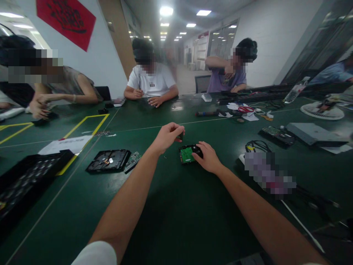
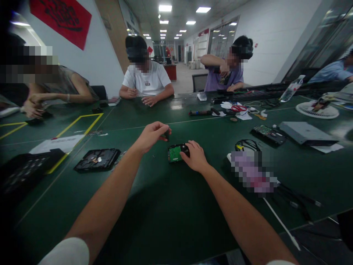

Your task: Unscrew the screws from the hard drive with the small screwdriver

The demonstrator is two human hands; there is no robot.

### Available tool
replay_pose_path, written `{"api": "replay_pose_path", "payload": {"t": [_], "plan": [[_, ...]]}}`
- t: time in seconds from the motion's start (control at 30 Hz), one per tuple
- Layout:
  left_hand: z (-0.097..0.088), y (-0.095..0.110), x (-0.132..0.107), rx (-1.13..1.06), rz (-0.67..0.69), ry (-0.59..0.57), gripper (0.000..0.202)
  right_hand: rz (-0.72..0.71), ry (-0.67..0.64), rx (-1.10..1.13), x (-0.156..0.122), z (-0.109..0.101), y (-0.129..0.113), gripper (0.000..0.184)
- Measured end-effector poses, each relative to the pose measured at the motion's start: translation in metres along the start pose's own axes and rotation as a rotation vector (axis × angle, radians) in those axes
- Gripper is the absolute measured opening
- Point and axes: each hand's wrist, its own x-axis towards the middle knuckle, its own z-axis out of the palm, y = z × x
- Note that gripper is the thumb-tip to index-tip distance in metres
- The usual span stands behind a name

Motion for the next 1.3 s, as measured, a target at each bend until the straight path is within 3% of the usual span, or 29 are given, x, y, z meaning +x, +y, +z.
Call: {"api": "replay_pose_path", "payload": {"t": [0.23, 0.53, 0.77, 1.17, 1.3], "plan": [[-0.0030, -0.0047, 0.0027, 0.125, 0.027, 0.125, 0.032, 0.002, 0.005, 0.011, -0.0006, 0.0034, 0.0029, 0.057], [-0.0045, 0.0000, 0.0022, -0.064, 0.025, -0.046, 0.026, 0.009, -0.004, 0.020, -0.0004, 0.0035, 0.0038, 0.059], [-0.0020, -0.0030, 0.0012, -0.001, 0.040, 0.042, 0.028, -0.008, 0.004, 0.000, -0.0005, 0.0026, 0.0035, 0.058], [0.0005, -0.0009, 0.0024, -0.197, 0.000, -0.065, 0.029, 0.000, -0.009, 0.007, 0.0001, -0.0006, 0.0003, 0.057], [-0.0004, 0.0000, 0.0012, -0.072, 0.016, -0.003, 0.029, 0.009, -0.021, 0.019, 0.0000, -0.0027, -0.0011, 0.057]]}}
